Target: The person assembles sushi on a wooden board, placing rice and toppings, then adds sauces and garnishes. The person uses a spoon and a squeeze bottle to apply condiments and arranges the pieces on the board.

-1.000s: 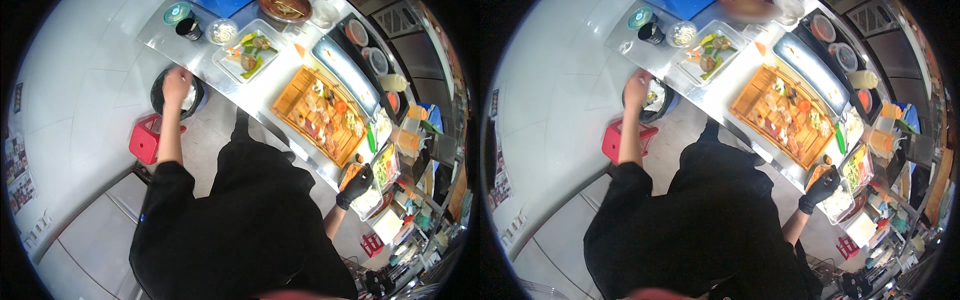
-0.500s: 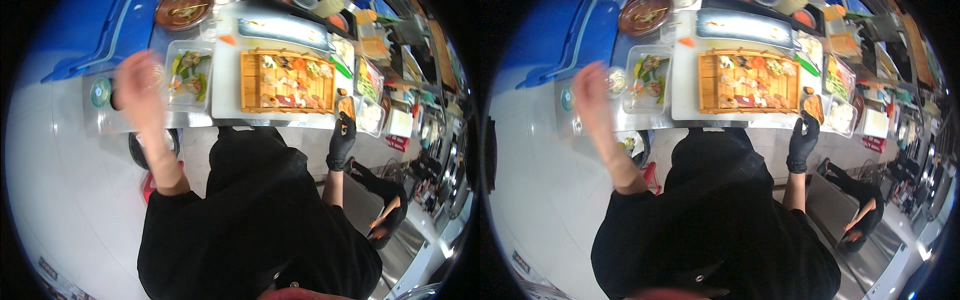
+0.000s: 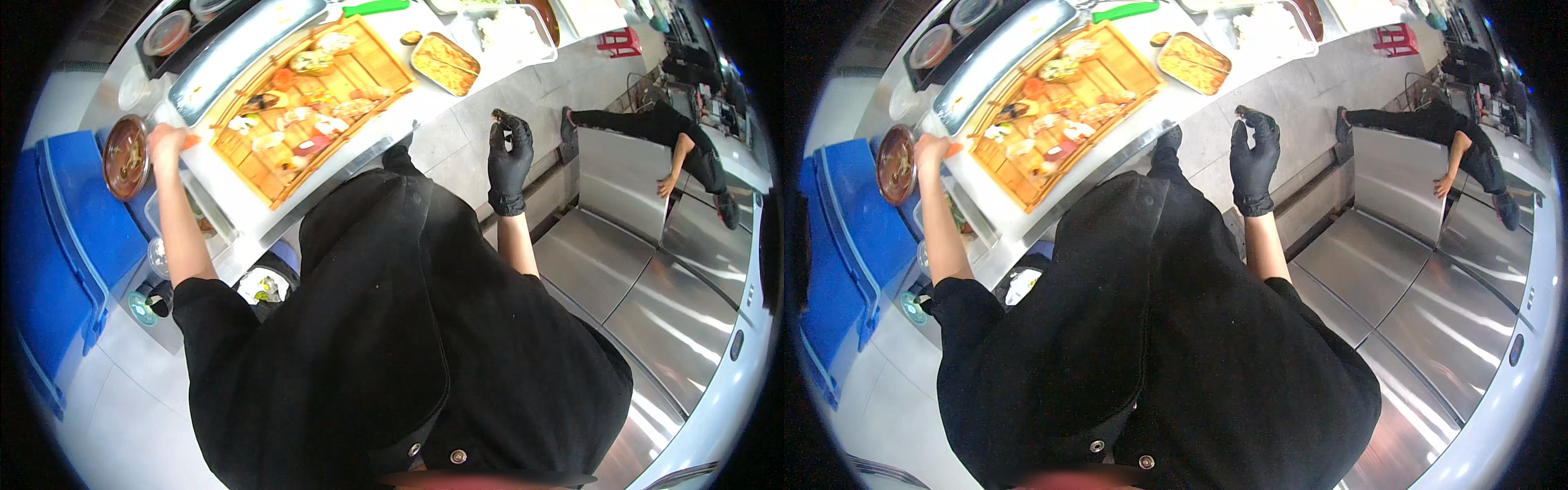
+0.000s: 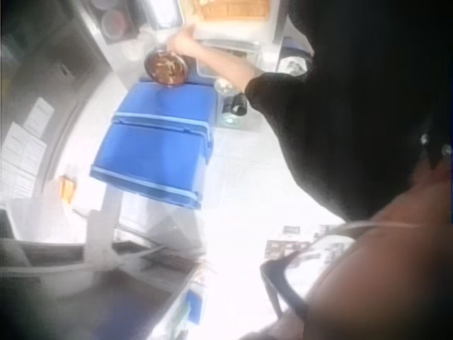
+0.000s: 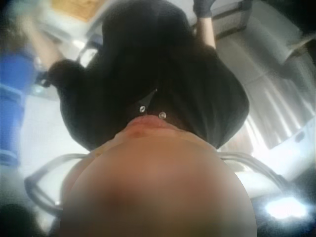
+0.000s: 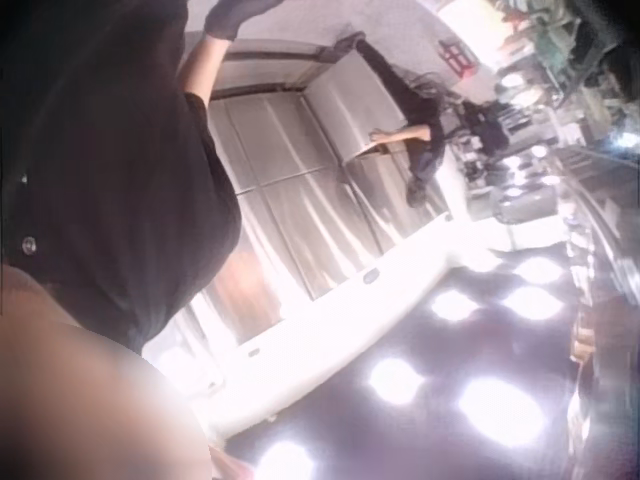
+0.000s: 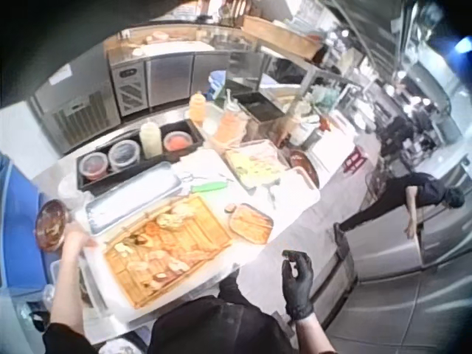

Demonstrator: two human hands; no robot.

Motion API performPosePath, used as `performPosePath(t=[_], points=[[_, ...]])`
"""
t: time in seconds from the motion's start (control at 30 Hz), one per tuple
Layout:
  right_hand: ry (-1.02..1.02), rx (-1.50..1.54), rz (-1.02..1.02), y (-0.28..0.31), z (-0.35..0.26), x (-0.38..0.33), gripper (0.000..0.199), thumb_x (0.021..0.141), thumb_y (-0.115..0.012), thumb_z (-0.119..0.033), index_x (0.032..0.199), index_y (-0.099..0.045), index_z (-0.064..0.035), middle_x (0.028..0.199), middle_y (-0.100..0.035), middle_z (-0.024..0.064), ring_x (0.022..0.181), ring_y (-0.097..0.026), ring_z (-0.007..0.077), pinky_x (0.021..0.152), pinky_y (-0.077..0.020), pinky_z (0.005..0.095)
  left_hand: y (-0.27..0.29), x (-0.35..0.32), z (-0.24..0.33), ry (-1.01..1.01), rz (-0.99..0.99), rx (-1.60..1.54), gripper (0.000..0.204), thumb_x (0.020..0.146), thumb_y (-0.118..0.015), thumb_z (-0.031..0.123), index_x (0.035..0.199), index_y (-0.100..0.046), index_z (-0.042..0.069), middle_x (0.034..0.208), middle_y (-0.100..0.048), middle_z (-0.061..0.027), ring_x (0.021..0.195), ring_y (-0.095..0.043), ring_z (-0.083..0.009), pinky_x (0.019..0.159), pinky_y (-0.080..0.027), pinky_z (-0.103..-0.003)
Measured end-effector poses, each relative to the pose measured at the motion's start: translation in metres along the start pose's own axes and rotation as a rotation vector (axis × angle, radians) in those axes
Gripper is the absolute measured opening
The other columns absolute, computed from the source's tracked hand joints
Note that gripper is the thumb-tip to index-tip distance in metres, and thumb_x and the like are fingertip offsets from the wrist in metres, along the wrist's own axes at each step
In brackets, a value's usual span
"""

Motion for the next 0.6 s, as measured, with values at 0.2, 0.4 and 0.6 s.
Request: performPosePath(t=[0.2, 0.4, 0.6], points=[[0.033, 0.039, -0.016, 0.027, 0.070, 0.069, 0.022, 0.089, -0.066, 0.000, 0.108, -0.071, -0.0084, 0.105, -0.069, 0.0061, 0.097, -0.063, 0.0184, 0.083, -0.0479, 0.0317, 0.087, -0.091, -0.017, 0.173, 0.438, -0.029, 0.034, 0.087, -0.058, 0.026, 0.106, -0.064, -0.002, 0.105, -0.068, -0.0322, 0.101, -0.067, -0.0469, 0.091, -0.052, -0.053], [-0.146, 0.418, -0.291, -0.009, 0.092, 0.126, 0.017, 0.097, -0.062, -0.003, 0.112, -0.069, -0.0006, 0.112, -0.070, 0.0094, 0.103, -0.065, 0.0164, 0.092, -0.0500, 0.0301, 0.138, -0.297, 0.086, -0.088, 0.612, -1.318, 0.023, 0.105, -0.054, 0.020, 0.086, -0.049, 0.007, 0.111, -0.071, -0.0225, 0.096, -0.073, -0.0320, 0.075, -0.061, -0.037], [-0.195, 0.631, -1.088, -0.115, 0.049, 0.142, 0.087, 0.089, -0.077, -0.028, 0.156, -0.026, -0.0057, 0.149, -0.045, 0.0143, 0.132, -0.047, 0.0202, 0.109, -0.0398, 0.0354, 0.064, -0.365, 0.348, -0.097, -0.011, -1.550, 0.017, 0.101, -0.059, 0.021, 0.107, -0.062, 0.005, 0.115, -0.070, -0.0133, 0.106, -0.066, -0.0198, 0.088, -0.053, -0.034]])
Point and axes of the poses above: each hand's wrist, its own x-axis towards the middle knuckle, its own y-axis out of the back of the hand, z = x × y, the point moved 8 cm from there along x, towards the middle knuckle
